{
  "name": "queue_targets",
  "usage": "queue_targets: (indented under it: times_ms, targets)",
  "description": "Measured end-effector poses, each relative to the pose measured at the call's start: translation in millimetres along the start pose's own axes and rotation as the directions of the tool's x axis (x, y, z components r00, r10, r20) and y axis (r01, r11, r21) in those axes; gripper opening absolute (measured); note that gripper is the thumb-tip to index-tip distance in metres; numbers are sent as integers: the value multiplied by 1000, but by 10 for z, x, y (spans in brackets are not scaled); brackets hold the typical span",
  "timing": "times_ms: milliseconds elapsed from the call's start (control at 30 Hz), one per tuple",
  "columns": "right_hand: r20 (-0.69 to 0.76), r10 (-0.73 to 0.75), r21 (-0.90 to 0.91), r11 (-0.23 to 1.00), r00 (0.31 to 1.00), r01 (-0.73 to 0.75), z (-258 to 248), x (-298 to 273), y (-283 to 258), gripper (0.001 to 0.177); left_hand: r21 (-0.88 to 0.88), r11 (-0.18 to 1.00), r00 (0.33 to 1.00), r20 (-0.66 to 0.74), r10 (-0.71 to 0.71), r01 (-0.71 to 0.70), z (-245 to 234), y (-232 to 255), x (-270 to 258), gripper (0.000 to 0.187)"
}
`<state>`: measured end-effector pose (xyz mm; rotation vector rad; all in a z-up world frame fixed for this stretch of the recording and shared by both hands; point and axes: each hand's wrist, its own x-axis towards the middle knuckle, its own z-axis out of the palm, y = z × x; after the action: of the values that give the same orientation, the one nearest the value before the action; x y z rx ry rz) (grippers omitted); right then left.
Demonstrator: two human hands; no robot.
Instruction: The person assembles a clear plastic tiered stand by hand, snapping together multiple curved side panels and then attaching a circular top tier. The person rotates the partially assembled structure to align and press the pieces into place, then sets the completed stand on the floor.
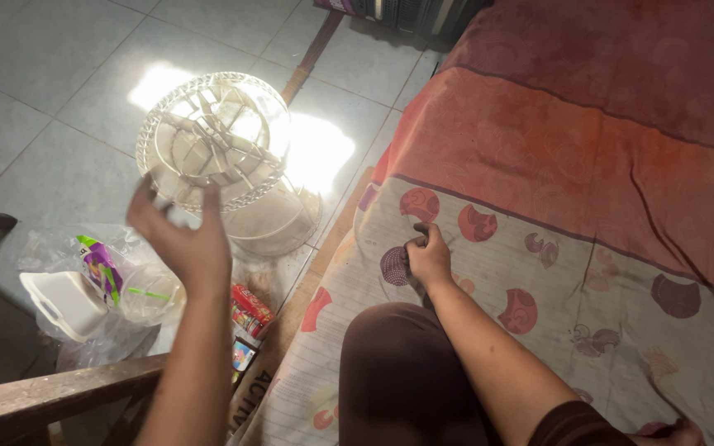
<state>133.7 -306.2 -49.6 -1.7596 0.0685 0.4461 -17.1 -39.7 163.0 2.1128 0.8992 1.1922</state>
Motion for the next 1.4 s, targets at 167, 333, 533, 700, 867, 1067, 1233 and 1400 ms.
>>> queue_targets:
  times_ms: [167, 333, 533, 700, 867, 1067, 1233, 1400]
  targets:
    - [19, -31, -10, 999, 999, 31, -25, 29, 80, 42, -421, 589, 717, 283, -637, 690, 203, -256, 1, 91]
    - [29, 10, 30, 999, 1000, -11, -10, 24, 44, 41, -399, 542, 671, 512, -537, 739, 168, -519, 400, 89]
    - [31, 16, 76, 997, 999, -18, -8, 14, 5, 39, -467, 522, 700, 506, -504, 713, 276, -919, 859, 61]
    - [18, 27, 30, 999, 999, -27, -15, 16, -23, 36, -539, 575, 733, 123, -669, 615, 600, -1142, 699, 36]
    - [2, 31, 75, 997, 1000, -31, -7, 20, -48, 34, -302, 873, 905, -70, -420, 382, 843, -1023, 30, 38]
    - [-7, 52, 78, 996, 999, -52, -1, 55, -15, 32, 170, 971, 969, 150, -195, 169, 1062, -877, -193, 57]
    - [-29, 91, 167, 982, 995, -84, 30, 150, 17, 24, 360, 910, 929, 218, -298, 207, 1147, -1039, 130, 25]
    - [-33, 152, 231, 963, 988, -140, 65, 218, 69, 13, 417, 905, 890, 375, -259, 88, 1065, -1284, 425, 26]
